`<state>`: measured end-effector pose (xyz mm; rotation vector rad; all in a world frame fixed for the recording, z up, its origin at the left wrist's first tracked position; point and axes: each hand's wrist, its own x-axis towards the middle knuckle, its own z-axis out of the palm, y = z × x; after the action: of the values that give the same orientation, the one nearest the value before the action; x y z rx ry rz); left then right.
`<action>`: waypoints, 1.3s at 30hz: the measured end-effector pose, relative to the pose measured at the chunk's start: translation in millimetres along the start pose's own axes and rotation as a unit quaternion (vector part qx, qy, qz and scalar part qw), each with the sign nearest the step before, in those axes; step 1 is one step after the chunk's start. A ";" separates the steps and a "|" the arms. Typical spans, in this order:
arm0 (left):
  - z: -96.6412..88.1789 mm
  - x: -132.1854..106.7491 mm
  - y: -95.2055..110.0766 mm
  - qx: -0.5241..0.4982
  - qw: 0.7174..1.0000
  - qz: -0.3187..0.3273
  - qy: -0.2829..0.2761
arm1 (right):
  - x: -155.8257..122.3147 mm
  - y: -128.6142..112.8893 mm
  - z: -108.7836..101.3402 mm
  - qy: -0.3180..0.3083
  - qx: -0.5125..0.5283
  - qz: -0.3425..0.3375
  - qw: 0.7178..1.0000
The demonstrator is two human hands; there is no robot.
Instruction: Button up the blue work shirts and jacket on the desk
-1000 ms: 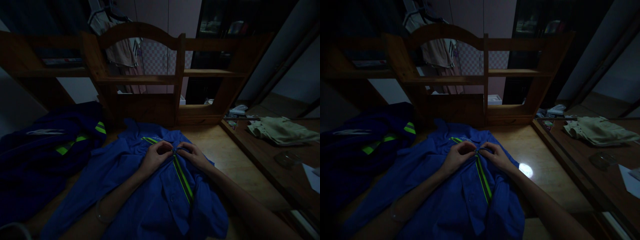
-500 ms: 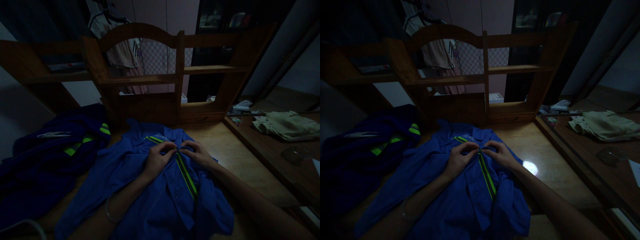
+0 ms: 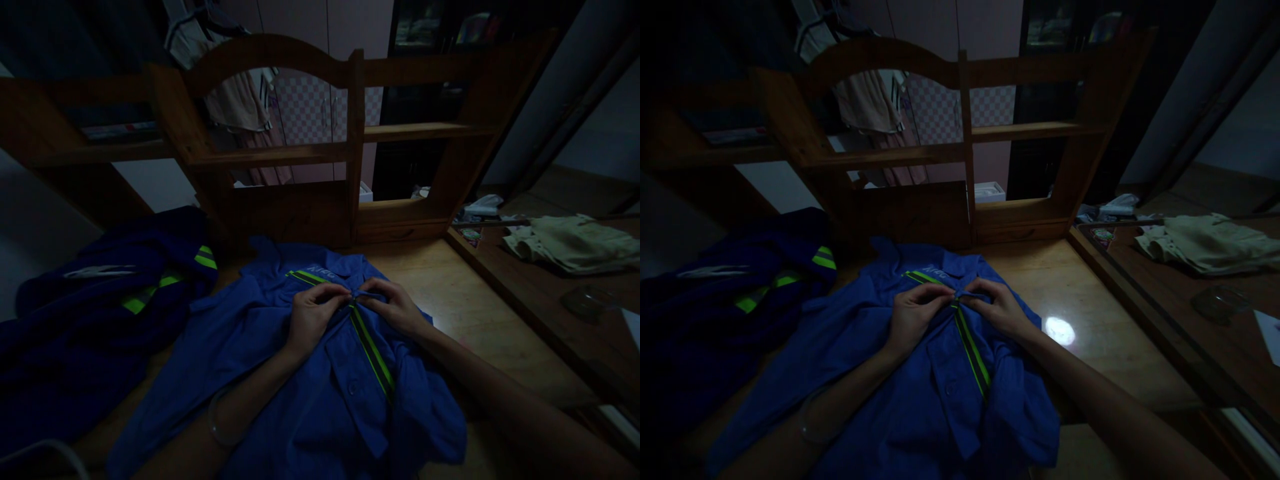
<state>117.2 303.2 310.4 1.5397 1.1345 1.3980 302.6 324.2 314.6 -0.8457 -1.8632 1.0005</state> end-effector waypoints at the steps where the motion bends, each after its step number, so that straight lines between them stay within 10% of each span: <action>1: -0.3 0.2 0.0 -0.002 1.000 0.003 0.001 | -0.2 -0.7 1.4 0.007 0.003 0.004 1.000; 20: -5.4 0.3 1.4 -0.010 0.997 0.028 -0.066 | -1.6 1.5 2.8 0.047 -0.024 -0.006 0.999; 39: -19.7 22.6 -11.3 -0.022 0.976 -0.091 -0.198 | -5.4 2.0 4.2 0.007 -0.130 -0.061 0.990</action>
<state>96.5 327.6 309.5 1.5519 0.9620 0.9334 301.4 319.3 309.6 -0.8730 -2.0358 0.6837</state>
